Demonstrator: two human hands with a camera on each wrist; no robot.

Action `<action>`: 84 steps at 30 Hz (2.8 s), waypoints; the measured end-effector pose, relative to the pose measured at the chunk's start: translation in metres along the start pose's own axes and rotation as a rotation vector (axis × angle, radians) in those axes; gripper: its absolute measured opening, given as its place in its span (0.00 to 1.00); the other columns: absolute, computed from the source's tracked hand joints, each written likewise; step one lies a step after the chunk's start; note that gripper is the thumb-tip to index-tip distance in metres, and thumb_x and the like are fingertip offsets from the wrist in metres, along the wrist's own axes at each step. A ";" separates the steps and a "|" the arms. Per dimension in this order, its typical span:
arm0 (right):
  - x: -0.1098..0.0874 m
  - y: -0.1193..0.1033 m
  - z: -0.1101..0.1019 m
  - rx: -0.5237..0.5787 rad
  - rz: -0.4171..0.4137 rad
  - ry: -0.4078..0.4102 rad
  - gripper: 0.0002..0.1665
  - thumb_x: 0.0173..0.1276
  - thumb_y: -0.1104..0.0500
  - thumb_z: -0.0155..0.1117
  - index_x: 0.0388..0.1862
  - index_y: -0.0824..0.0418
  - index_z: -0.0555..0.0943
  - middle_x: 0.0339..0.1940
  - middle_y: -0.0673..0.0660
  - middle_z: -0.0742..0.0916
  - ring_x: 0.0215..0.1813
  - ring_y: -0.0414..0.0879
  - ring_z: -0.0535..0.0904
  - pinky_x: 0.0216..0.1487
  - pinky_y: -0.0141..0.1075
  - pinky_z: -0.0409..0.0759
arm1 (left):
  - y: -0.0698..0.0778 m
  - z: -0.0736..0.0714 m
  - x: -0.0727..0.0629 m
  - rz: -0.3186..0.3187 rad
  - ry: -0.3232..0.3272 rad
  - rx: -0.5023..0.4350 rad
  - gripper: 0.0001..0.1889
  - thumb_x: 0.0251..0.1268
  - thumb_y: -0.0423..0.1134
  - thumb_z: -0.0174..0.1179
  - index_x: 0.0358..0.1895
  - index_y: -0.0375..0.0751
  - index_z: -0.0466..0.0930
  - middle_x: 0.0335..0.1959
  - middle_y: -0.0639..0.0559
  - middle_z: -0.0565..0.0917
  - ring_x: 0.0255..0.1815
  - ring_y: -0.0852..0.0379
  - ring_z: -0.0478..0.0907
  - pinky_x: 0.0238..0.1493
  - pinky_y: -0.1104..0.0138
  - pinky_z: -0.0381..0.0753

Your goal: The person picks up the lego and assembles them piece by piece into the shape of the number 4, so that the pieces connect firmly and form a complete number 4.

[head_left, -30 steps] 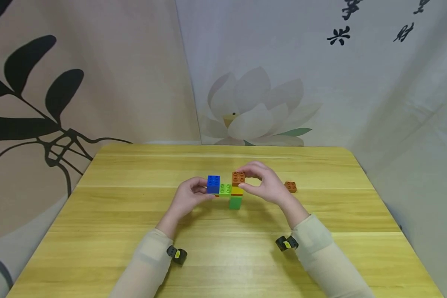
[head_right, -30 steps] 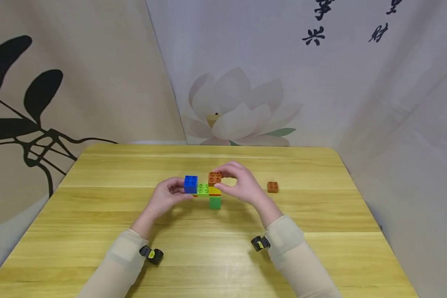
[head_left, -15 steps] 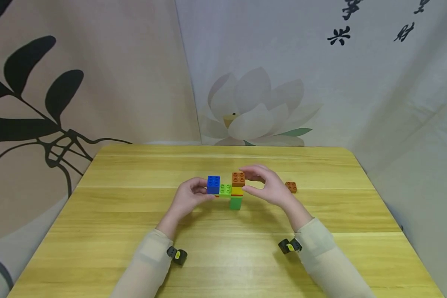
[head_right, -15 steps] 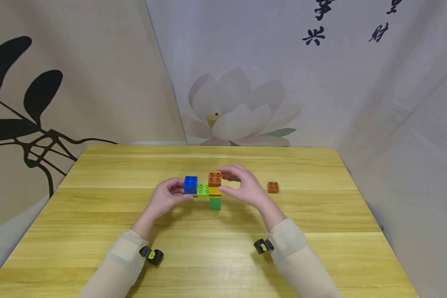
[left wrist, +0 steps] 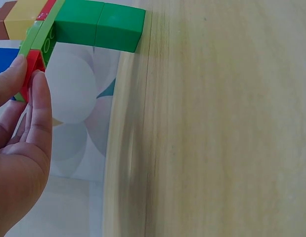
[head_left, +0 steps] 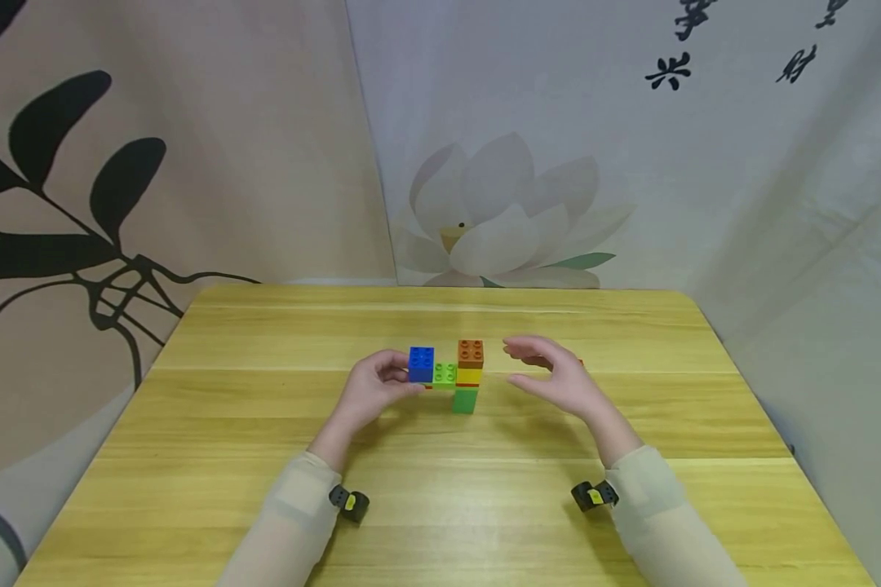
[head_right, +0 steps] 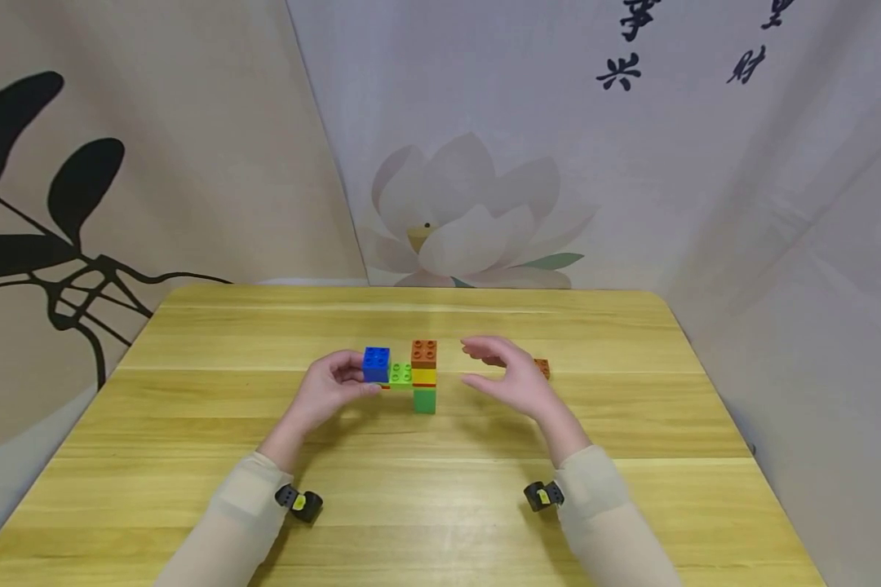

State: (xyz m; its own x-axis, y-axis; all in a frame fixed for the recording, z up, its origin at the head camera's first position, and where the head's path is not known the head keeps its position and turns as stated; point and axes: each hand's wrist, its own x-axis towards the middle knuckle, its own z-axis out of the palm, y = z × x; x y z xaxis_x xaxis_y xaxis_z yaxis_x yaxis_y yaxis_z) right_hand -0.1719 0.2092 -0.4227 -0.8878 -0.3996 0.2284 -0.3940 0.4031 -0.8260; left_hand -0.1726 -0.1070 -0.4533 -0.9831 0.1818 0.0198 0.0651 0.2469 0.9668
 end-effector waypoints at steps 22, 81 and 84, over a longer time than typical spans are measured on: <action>-0.028 0.042 -0.049 -0.121 0.096 0.046 0.35 0.65 0.62 0.72 0.69 0.66 0.71 0.66 0.66 0.75 0.68 0.62 0.67 0.69 0.59 0.62 | 0.029 0.000 -0.012 0.004 -0.005 0.021 0.17 0.53 0.25 0.72 0.46 0.27 0.80 0.37 0.45 0.83 0.39 0.52 0.78 0.41 0.71 0.79; -0.035 0.094 -0.069 -0.065 0.319 -0.044 0.32 0.69 0.65 0.65 0.70 0.70 0.69 0.69 0.71 0.72 0.70 0.68 0.64 0.69 0.60 0.60 | 0.001 -0.001 -0.001 0.016 -0.006 0.014 0.17 0.53 0.31 0.74 0.47 0.34 0.82 0.40 0.47 0.84 0.41 0.51 0.79 0.44 0.66 0.81; -0.035 0.093 -0.068 -0.071 0.339 -0.031 0.31 0.69 0.65 0.65 0.70 0.69 0.70 0.68 0.71 0.73 0.70 0.68 0.65 0.69 0.60 0.61 | 0.000 -0.001 0.000 0.014 -0.006 0.017 0.17 0.53 0.31 0.74 0.47 0.34 0.82 0.40 0.47 0.84 0.41 0.51 0.79 0.44 0.66 0.81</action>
State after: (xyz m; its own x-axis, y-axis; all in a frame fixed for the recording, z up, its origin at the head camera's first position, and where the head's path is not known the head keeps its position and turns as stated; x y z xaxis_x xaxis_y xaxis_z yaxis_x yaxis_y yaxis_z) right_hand -0.1939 0.3166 -0.4724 -0.9638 -0.2573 -0.0694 -0.0945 0.5734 -0.8138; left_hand -0.1723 -0.1080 -0.4531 -0.9810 0.1912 0.0320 0.0821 0.2604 0.9620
